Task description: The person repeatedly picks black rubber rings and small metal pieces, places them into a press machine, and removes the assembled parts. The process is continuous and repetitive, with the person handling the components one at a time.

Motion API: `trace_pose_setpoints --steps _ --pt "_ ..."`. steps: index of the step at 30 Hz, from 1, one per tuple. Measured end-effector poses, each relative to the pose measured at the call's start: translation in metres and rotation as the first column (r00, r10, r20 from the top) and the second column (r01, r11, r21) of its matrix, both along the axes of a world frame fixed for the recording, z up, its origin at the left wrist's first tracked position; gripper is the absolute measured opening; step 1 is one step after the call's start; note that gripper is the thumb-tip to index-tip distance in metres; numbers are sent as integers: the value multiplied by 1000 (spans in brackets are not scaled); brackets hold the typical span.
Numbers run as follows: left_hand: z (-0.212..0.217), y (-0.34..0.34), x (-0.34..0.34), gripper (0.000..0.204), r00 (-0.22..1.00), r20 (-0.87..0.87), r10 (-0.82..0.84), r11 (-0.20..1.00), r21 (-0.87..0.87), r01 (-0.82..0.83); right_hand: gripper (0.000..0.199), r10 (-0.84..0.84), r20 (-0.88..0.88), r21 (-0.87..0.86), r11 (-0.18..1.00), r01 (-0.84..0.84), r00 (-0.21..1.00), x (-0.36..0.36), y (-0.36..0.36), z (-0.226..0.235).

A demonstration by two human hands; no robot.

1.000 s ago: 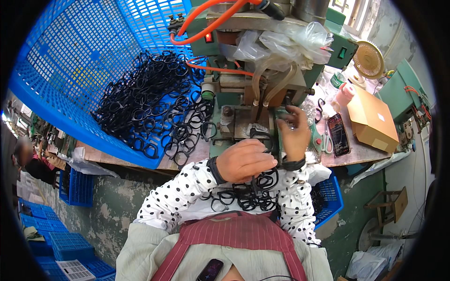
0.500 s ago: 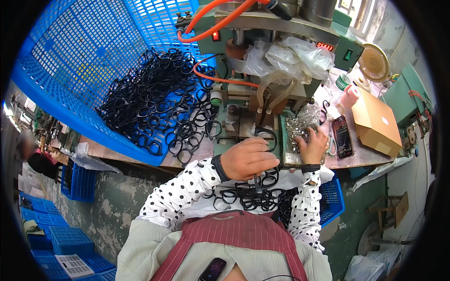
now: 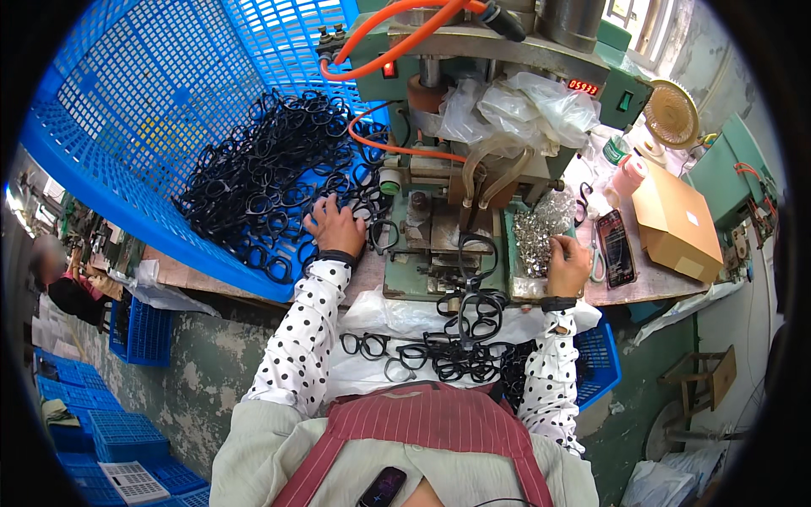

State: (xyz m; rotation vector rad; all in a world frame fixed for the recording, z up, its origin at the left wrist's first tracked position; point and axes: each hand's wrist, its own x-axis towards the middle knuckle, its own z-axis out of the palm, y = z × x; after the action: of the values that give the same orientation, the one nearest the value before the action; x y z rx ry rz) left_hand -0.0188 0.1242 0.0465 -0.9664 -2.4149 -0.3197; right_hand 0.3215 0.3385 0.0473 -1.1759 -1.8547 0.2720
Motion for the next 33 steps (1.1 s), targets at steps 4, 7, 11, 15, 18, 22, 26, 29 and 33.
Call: trace_pose_setpoints --steps 4,7,11,15,18,22,26,29,33 --pt "-3 -8 -8 17 1000 -18 3 1000 25 -2 10 -85 76 102 992 77 994 -1 7 -11" --pt "24 -30 4 17 997 -42 62 982 179 -53 11 -105 42 102 990 100 994 1 8 -15" --pt "1 -92 23 26 892 412 -186 821 564 -89 10 -60 -5 55 997 60 998 -2 1 -1" --pt "-38 -105 32 28 865 472 -168 860 499 -105 11 -9 -51 19 1000 10 999 -1 -3 3" --pt "-54 -93 9 27 837 474 -273 831 555 -43 11 -27 -62 -50 998 24 998 -1 1 5" --pt "-43 -70 -19 30 817 514 -261 894 449 3 8 26 -120 -23 999 -29 992 0 4 -1" --pt "-8 -43 -18 29 835 493 -245 892 452 -4 7 75 -95 -19 997 -77 993 8 8 -6" --pt "68 -26 45 21 879 328 -347 797 597 92 8 48 -25 11 999 -47 999 5 4 -1" --pt "99 -16 85 17 874 66 -482 712 611 346 8 23 1 31 999 -23 1000 4 7 -1"
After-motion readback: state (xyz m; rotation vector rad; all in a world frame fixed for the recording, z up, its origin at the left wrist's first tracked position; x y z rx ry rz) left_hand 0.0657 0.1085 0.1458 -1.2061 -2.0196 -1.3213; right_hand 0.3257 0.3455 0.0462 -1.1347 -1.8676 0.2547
